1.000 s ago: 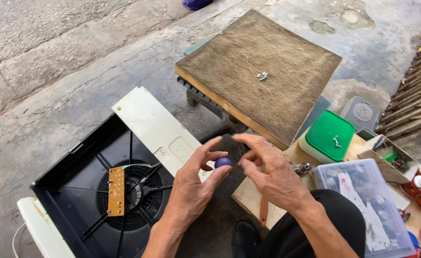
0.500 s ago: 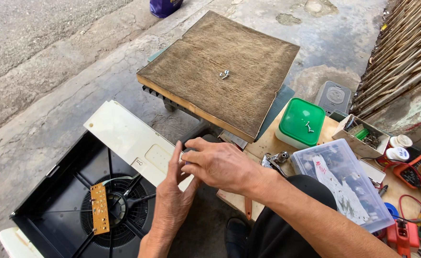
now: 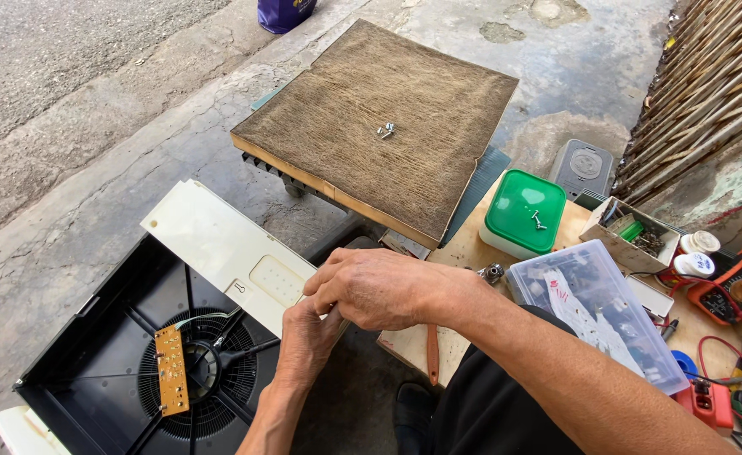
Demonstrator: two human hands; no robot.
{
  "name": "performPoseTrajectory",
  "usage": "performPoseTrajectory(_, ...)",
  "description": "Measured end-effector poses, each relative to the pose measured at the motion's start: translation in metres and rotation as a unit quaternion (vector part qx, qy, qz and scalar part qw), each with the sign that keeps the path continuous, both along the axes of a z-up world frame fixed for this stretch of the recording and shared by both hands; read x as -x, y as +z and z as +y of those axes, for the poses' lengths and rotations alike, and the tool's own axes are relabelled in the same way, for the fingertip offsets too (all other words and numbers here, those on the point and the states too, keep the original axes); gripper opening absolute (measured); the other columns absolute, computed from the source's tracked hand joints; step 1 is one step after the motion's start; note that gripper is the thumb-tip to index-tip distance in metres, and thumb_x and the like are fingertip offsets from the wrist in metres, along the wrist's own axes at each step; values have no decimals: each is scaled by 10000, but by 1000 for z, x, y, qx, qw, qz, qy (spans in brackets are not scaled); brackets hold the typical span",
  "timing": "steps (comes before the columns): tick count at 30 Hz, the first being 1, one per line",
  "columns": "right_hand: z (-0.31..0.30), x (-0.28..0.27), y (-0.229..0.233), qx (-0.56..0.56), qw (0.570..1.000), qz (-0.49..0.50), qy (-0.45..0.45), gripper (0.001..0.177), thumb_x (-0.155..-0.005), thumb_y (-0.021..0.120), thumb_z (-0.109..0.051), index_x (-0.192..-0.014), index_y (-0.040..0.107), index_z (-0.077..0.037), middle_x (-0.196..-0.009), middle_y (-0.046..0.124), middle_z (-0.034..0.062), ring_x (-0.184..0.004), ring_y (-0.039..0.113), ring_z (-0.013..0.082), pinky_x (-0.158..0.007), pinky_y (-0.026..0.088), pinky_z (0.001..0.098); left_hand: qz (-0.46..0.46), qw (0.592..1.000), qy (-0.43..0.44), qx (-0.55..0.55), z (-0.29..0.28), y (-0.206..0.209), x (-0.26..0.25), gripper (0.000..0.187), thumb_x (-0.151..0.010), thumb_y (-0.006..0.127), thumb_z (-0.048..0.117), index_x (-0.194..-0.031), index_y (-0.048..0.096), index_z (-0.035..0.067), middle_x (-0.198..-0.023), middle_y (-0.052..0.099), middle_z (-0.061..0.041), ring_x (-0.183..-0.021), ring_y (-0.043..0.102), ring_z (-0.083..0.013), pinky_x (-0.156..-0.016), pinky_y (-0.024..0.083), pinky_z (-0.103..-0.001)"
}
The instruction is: The person disassembles a white plastic control panel from a black appliance using a screwdriver. They remove screws, detach the panel, and then use a brush to clean the interior of the panel and the exposed circuit board.
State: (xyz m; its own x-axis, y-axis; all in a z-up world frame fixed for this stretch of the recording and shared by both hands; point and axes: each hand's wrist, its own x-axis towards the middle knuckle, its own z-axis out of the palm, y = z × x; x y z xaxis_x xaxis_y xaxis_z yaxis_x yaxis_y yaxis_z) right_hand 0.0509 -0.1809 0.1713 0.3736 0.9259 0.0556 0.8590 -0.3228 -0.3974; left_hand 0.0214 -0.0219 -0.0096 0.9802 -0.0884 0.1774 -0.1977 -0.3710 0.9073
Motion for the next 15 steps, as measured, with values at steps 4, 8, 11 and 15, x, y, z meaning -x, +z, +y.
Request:
performPoseTrajectory(4, 4, 3, -5, 42, 998, 15, -45, 359, -791, 533, -21, -1069, 699, -176, -1083, 694, -21, -1009, 593, 262, -824, 503, 423, 8, 997, 71, -29, -9, 0, 1, 32, -801, 737, 140, -822, 730, 117, -753, 678, 46, -780, 513, -52, -650, 478, -314)
performPoseTrajectory(8, 3, 7, -4, 81, 993, -23, -87, 316, -833, 606, -18, -1101, 662, -174, -998, 561, 45, -961, 565, 289, -663, 497, 503, 35, 995, 89, -14, -12, 0, -2, 139, -770, 786, 170, -890, 739, 117, -817, 737, 23, -760, 571, -58, -663, 513, -301)
performPoseTrajectory(11, 6, -2, -35, 40, 977, -167, -127, 150, -912, 710, -211, -903, 611, -98, -892, 550, 79, -798, 618, 323, -568, 513, 508, -31, 997, 47, 53, -7, 8, 3, 355, -824, 777, 75, -626, 501, 175, -682, 505, 95, -754, 419, -51, -625, 387, -288)
performPoseTrajectory(15, 21, 0, -53, -3, 941, -264, -212, 332, -912, 698, -436, -806, 665, -123, -744, 627, 88, -509, 626, 367, -418, 464, 490, 49, 998, 42, 7, -7, -3, 1, 245, -897, 736, 175, -676, 641, 127, -763, 579, 98, -836, 437, -76, -702, 462, -316)
